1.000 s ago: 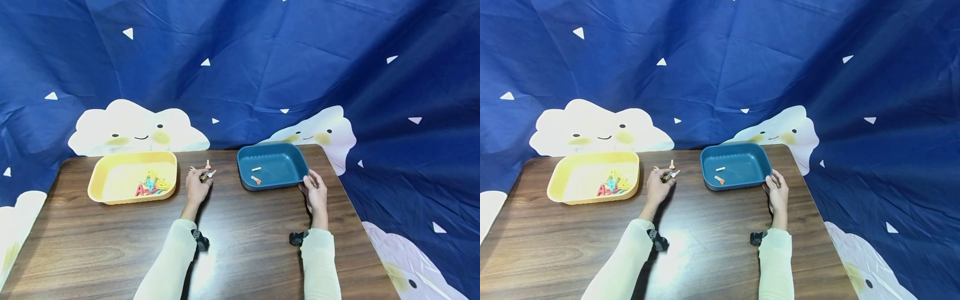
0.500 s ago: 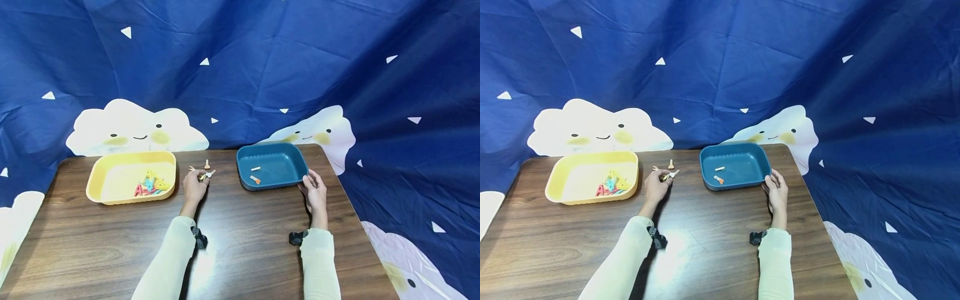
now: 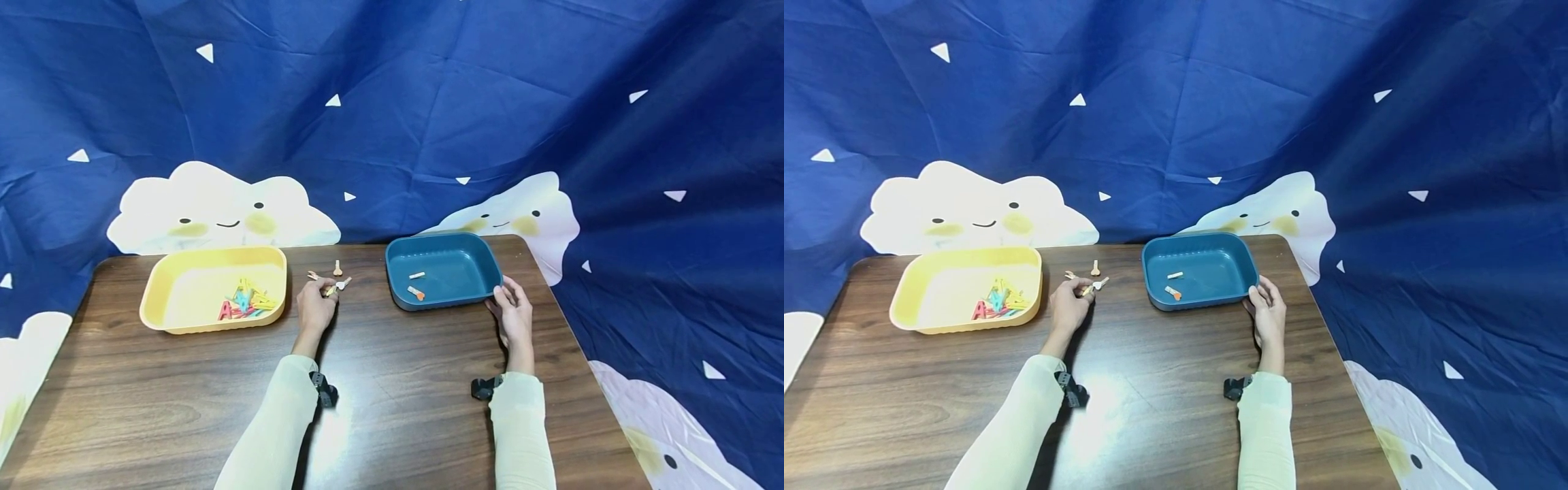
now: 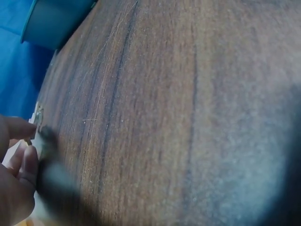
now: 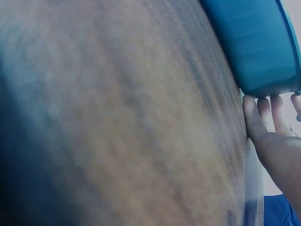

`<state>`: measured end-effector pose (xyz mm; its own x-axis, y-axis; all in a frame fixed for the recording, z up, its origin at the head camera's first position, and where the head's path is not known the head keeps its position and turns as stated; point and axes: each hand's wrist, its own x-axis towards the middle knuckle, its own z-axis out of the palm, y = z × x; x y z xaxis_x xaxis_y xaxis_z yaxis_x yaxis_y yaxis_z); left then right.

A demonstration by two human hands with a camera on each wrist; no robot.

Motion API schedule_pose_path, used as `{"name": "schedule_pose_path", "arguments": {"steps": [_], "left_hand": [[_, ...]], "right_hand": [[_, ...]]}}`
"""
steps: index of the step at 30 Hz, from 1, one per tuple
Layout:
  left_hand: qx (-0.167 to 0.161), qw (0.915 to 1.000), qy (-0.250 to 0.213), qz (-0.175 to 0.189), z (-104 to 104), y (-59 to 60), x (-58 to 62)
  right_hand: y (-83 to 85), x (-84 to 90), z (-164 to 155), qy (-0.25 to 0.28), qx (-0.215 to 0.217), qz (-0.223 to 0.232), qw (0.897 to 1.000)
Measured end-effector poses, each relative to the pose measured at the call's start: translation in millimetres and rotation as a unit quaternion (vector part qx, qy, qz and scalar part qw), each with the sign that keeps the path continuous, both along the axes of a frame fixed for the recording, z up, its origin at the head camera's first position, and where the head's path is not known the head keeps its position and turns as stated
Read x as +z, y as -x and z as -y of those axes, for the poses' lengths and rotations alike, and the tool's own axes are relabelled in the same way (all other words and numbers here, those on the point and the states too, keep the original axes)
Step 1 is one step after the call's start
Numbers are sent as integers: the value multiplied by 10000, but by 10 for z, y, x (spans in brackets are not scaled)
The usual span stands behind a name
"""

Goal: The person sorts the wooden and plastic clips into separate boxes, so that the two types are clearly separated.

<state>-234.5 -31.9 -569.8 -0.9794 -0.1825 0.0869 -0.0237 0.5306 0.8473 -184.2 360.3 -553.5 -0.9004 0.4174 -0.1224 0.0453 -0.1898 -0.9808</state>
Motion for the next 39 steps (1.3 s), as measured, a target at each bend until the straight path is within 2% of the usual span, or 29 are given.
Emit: {"name": "schedule_pose_path", "arguments": {"steps": [9,21,27,32,39], "left_hand": [[72,9998,-124,157,38,-15,33],[45,9997,-246,78,63,-18,46],[90,9991,-385,135,86,-6,61],[90,9989,-465,49,100,8,105],[14,9986,-529,53,93,18,157]], "right_hand": [[14,5,6,-61,-38,21,10000],[11,-11,2,-46,-43,13,10000],[-13,-27,-8,-125,4,-195,9997],[-31,-36,-15,-62,89,-424,9990],[-12,2,9,-94,-24,-29,9999]]}}
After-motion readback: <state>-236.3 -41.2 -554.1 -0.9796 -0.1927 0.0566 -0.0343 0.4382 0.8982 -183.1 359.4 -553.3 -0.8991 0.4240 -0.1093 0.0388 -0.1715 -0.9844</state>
